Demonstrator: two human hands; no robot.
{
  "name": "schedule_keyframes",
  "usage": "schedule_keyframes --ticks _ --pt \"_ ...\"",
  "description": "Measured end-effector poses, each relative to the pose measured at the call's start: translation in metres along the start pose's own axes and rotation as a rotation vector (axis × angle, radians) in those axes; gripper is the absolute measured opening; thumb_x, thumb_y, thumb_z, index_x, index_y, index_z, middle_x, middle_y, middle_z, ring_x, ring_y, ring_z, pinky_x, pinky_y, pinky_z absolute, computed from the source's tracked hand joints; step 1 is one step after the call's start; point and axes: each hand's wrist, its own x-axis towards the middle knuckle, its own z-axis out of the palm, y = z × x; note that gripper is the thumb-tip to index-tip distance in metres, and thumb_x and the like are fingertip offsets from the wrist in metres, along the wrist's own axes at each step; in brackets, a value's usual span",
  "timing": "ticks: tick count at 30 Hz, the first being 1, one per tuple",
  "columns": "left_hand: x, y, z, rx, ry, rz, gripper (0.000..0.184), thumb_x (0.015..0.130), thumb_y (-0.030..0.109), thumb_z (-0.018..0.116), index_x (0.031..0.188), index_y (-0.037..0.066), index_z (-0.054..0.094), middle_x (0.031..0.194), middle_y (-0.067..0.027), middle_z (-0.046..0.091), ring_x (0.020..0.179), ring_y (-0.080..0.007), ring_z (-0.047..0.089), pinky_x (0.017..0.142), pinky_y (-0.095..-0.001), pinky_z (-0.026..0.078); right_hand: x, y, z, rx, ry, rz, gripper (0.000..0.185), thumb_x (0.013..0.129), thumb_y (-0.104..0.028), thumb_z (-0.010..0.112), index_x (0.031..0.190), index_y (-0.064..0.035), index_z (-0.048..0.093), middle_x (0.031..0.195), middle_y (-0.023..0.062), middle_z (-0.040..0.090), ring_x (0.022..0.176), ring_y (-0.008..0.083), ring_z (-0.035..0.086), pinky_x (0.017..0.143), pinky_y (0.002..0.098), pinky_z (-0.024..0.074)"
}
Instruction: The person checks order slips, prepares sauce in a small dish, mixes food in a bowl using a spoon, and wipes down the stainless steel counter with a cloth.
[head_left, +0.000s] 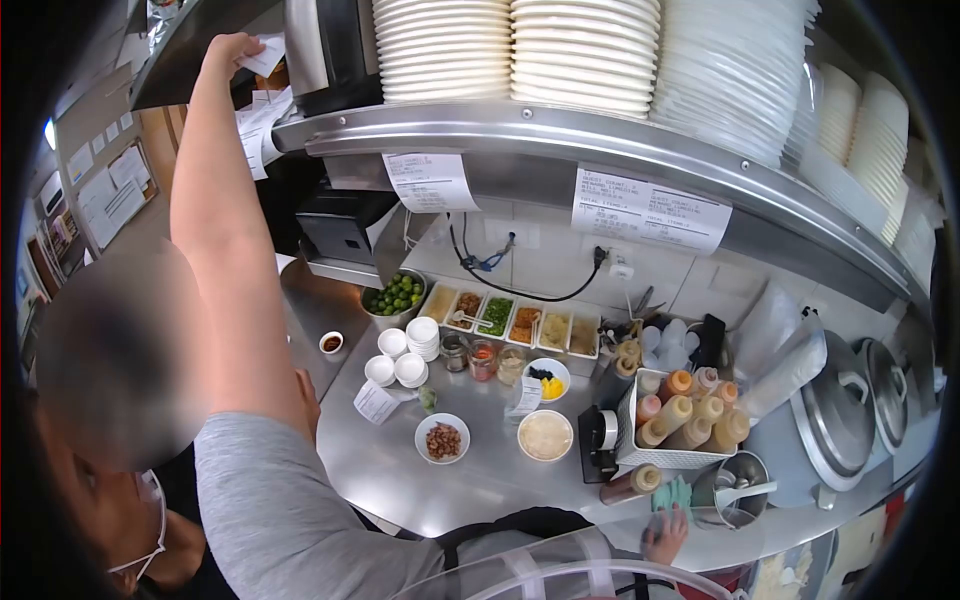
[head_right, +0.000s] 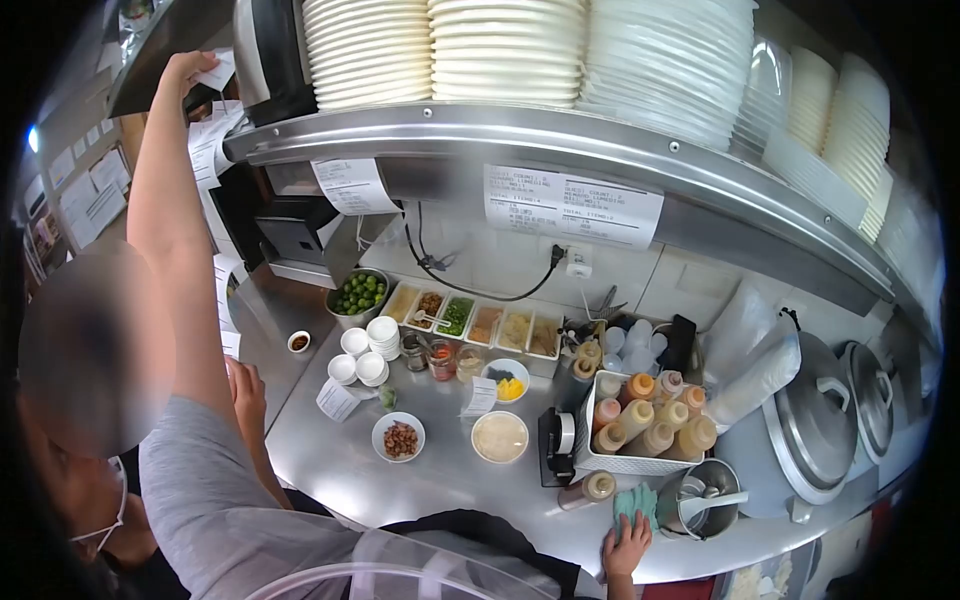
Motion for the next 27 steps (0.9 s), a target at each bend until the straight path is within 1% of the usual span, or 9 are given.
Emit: schedule_keyframes --ticks 3,7,9,11,13,15,19,22,27 --pt "-0.027 -0.018 0.006 0.174 -0.505 -0.264 0.017 0.069 0.001 0.064 0.085 0.004 0.060 0.081 -0.0047 0.060 0.074 -0.0156 0.058 0.068 -0.0274 0.046 -0.001 0.006 0.004 -0.006 0.029 -0.048 0.037 0.073 -0.018 0.053 0.108 -0.0086 0.050 0.123 0.0173 0.039 0.115 0.0381 0.032 0.095 0.0489 0.0235" --pt "-0.059 -0.042 0.018 0.181 -0.383 -0.237 0.021 0.067 0.007 0.066 0.087 0.004 0.062 0.089 -0.0092 0.062 0.084 -0.0189 0.057 0.073 -0.0354 0.045 0.000 0.010 0.011 -0.008 0.055 -0.040 0.036 0.073 -0.018 0.054 0.108 -0.0093 0.050 0.123 0.0169 0.039 0.115 0.0376 0.033 0.095 0.0483 0.0235" --pt "-0.052 -0.011 0.015 0.718 -0.094 -0.106 0.031 0.062 0.016 0.071 0.091 0.005 0.063 0.091 -0.0080 0.063 0.087 -0.0213 0.058 0.075 -0.0351 0.045 -0.001 0.007 0.007 -0.012 0.050 -0.034 0.036 0.073 -0.018 0.054 0.108 -0.0096 0.051 0.123 0.0163 0.040 0.115 0.0365 0.033 0.095 0.0475 0.0237" --pt "-0.082 0.019 0.010 0.642 0.452 0.125 0.041 0.059 0.023 0.073 0.094 0.003 0.062 0.089 -0.0071 0.063 0.085 -0.0205 0.058 0.073 -0.0314 0.045 -0.002 0.009 0.009 0.006 0.070 -0.025 0.037 0.073 -0.021 0.055 0.108 -0.0102 0.052 0.122 0.0157 0.041 0.114 0.0354 0.034 0.095 0.0465 0.0237" --pt "-0.141 0.051 0.013 0.258 0.748 0.376 0.033 0.065 0.021 0.070 0.090 0.000 0.063 0.084 -0.0081 0.063 0.081 -0.0165 0.057 0.070 -0.0274 0.045 -0.001 0.006 -0.002 0.055 0.059 -0.025 0.038 0.073 -0.027 0.058 0.108 -0.0111 0.053 0.120 0.0149 0.043 0.111 0.0343 0.037 0.094 0.0452 0.0247" --pt "-0.180 0.073 0.022 -0.590 0.675 0.646 0.025 0.072 0.018 0.065 0.087 -0.002 0.062 0.082 -0.0083 0.061 0.074 -0.0149 0.056 0.069 -0.0258 0.044 0.009 0.014 -0.009 0.047 -0.015 0.027 0.041 0.072 -0.032 0.060 0.107 -0.0124 0.054 0.114 0.0130 0.046 0.105 0.0321 0.040 0.091 0.0442 0.0268" --pt "-0.385 0.133 0.070 -1.058 0.709 0.630 0.026 0.080 0.013 0.056 0.099 -0.003 0.052 0.095 -0.0094 0.055 0.084 -0.0149 0.052 0.076 -0.0290 0.043 0.027 0.020 -0.003 -0.053 0.070 -0.124 0.042 0.072 -0.032 0.061 0.108 -0.0125 0.054 0.102 0.0108 0.050 0.097 0.0294 0.043 0.085 0.0434 0.0309" --pt "-0.520 0.121 0.140 -1.068 0.409 0.662 0.034 0.085 0.022 0.045 0.108 -0.003 0.046 0.108 -0.0142 0.049 0.100 -0.0224 0.048 0.087 -0.0368 0.038 0.009 0.020 0.017 -0.013 0.049 -0.174 0.038 0.073 -0.027 0.061 0.105 -0.0091 0.054 0.097 0.0114 0.052 0.093 0.0298 0.046 0.081 0.0409 0.0350" --pt "-0.720 0.069 0.206 -0.961 -0.757 0.635 0.066 0.083 0.041 0.044 0.130 -0.002 0.025 0.136 -0.0219 0.022 0.128 -0.0342 0.017 0.102 -0.0434 0.015 -0.026 -0.010 -0.006 0.424 -0.133 -0.029 0.025 0.081 -0.020 0.055 0.099 -0.0036 0.054 0.098 0.0114 0.054 0.087 0.0288 0.051 0.075 0.0374 0.0409"
